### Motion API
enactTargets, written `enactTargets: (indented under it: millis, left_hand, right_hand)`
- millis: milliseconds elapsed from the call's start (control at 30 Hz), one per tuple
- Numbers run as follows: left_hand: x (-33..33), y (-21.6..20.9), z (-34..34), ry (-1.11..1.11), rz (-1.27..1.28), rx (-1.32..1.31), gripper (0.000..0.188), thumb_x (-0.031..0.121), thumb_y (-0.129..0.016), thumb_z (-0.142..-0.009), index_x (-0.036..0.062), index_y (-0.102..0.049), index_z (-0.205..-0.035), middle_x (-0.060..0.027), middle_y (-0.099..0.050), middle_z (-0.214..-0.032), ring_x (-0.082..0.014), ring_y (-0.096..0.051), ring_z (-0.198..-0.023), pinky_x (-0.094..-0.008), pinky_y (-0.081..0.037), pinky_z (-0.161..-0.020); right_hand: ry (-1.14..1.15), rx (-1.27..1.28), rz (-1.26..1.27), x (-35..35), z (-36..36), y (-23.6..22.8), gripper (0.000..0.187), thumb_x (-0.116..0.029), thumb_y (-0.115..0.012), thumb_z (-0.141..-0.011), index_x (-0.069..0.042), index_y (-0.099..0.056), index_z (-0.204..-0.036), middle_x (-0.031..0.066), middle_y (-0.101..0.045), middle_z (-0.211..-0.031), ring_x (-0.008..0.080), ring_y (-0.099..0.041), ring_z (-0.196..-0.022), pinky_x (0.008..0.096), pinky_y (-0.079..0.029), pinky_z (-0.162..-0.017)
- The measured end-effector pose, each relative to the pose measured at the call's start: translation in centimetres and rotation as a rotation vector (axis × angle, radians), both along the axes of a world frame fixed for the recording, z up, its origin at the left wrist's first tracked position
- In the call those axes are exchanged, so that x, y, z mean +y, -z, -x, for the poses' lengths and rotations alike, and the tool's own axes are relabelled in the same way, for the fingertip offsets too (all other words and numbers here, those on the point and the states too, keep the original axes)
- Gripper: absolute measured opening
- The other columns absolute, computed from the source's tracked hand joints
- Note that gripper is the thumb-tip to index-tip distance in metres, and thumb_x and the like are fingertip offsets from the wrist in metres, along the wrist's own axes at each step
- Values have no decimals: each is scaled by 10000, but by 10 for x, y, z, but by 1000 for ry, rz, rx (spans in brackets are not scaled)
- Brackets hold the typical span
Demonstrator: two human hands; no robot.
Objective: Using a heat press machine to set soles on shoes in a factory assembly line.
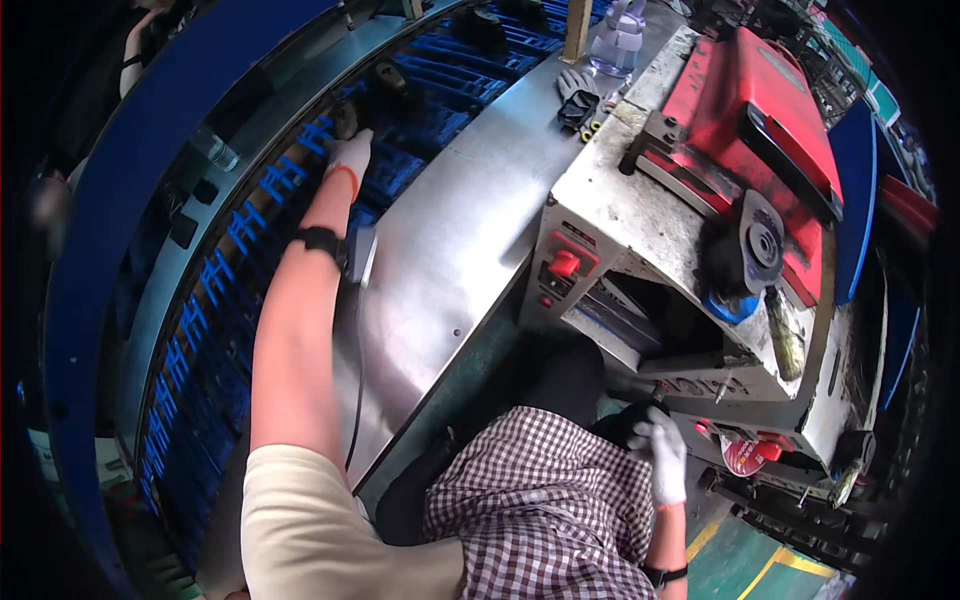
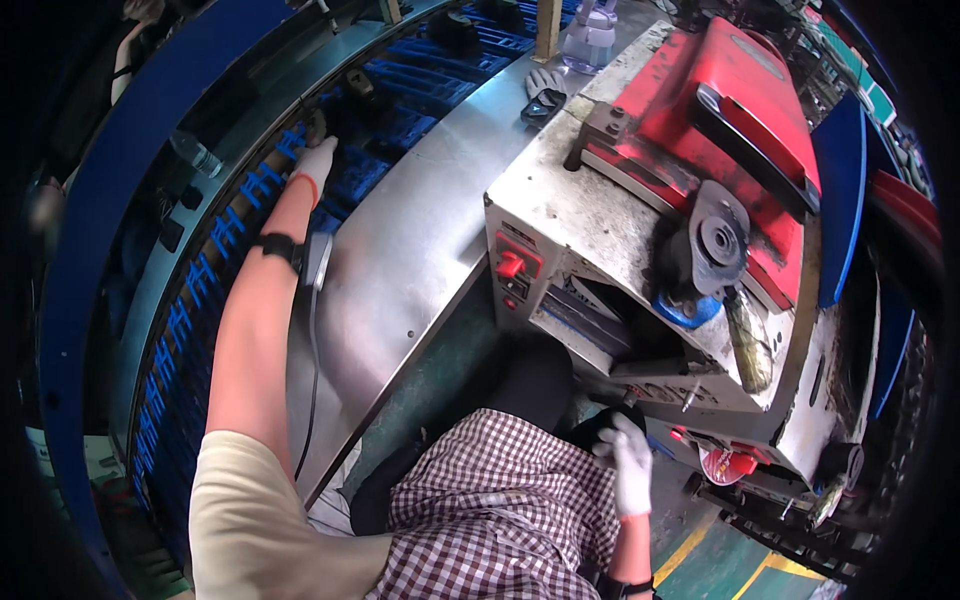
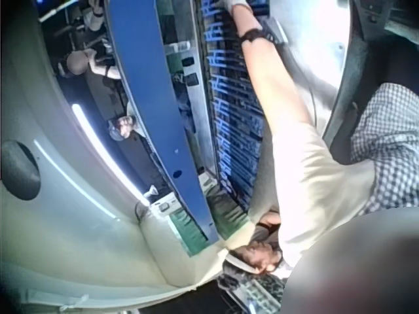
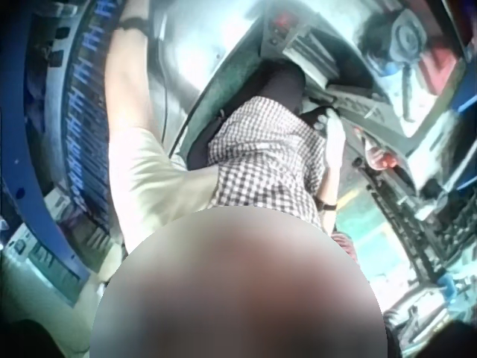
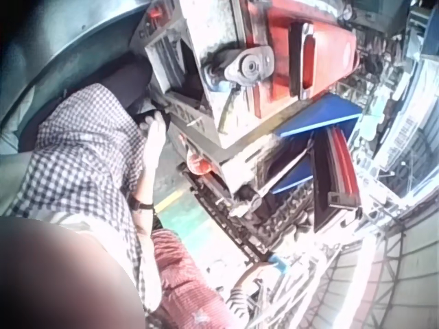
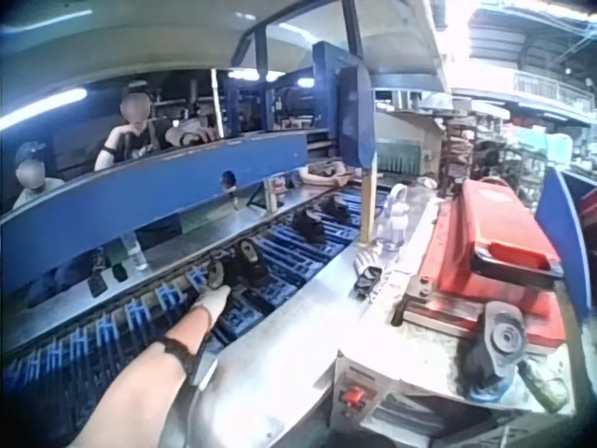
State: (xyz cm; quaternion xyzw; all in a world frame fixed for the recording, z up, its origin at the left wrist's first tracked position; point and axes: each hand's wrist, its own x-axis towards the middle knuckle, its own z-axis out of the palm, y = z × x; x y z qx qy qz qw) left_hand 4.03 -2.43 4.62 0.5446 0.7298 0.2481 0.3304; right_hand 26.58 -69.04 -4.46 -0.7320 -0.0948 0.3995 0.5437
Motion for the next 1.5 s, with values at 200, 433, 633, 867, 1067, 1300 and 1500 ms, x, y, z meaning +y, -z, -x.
enactTargets:
  millis: [200, 433, 633, 867, 1067, 1300, 1500]
  left_hand:
    - [-203, -8, 27, 784, -445, 70, 874, 321, -651, -969, -18, -235, -1659, -228, -257, -1728, -328, -255, -1605, -362, -207, -1299]
    - [-337, -6, 62, 1461, -422, 788, 918, 344, -828, -750, 31, -458, -1530, -277, -424, -1569, -505, -378, -1468, -595, -276, -1239]
    - [-318, 19, 74, 1343, -608, 398, 726, 350, -768, -827, 40, -561, -1449, -266, -530, -1491, -487, -464, -1409, -579, -312, -1225]
    - [-225, 19, 163, -72, -641, -41, 813, 350, -668, -964, -78, -361, -1584, -290, -382, -1642, -399, -365, -1533, -423, -274, -1267]
    - [-170, 16, 314, -39, -364, 338, 440, 199, -460, -1065, 9, -616, -1430, -190, -591, -1514, -326, -526, -1429, -392, -395, -1195]
    - [-236, 5, 187, 89, -238, -571, 623, 286, -569, -1056, 39, -425, -1610, -150, -477, -1619, -274, -410, -1528, -428, -235, -1279]
    - [-315, -64, 23, 604, -388, -636, 484, 121, -563, -1030, -26, -557, -1492, -160, -594, -1503, -248, -538, -1417, -366, -367, -1216]
  right_hand:
    - [-551, -224, 381, 30, -1, 190, 398, -185, -530, -1008, -17, -689, -1331, 201, -692, -1358, 336, -602, -1346, 390, -439, -1163]
    - [-1239, 88, 559, -25, 54, 378, 475, -330, -480, -1040, -28, -717, -1320, 156, -700, -1340, 319, -657, -1237, 453, -486, -1089]
    - [-1058, 231, 549, -18, 58, 319, 506, -433, -579, -982, -80, -726, -1313, 173, -687, -1385, 357, -633, -1294, 474, -477, -1097]
    - [-442, 247, 250, 39, 12, 214, 360, -228, -620, -1018, -86, -681, -1343, 107, -748, -1049, 203, -713, -923, 369, -591, -795]
    - [-54, 272, -15, 29, -31, 106, 427, -240, -528, -1108, -69, -545, -1500, 87, -740, -1153, 157, -707, -901, 332, -607, -800]
    - [25, -103, -189, 15, -22, -10, 382, -197, -553, -1109, 12, -586, -1427, 140, -749, -1182, 190, -715, -1050, 344, -577, -970]
    - [65, -996, -399, 31, -3, -141, 302, 21, -571, -989, 25, -701, -1261, 146, -732, -1153, 265, -700, -1083, 362, -527, -1008]
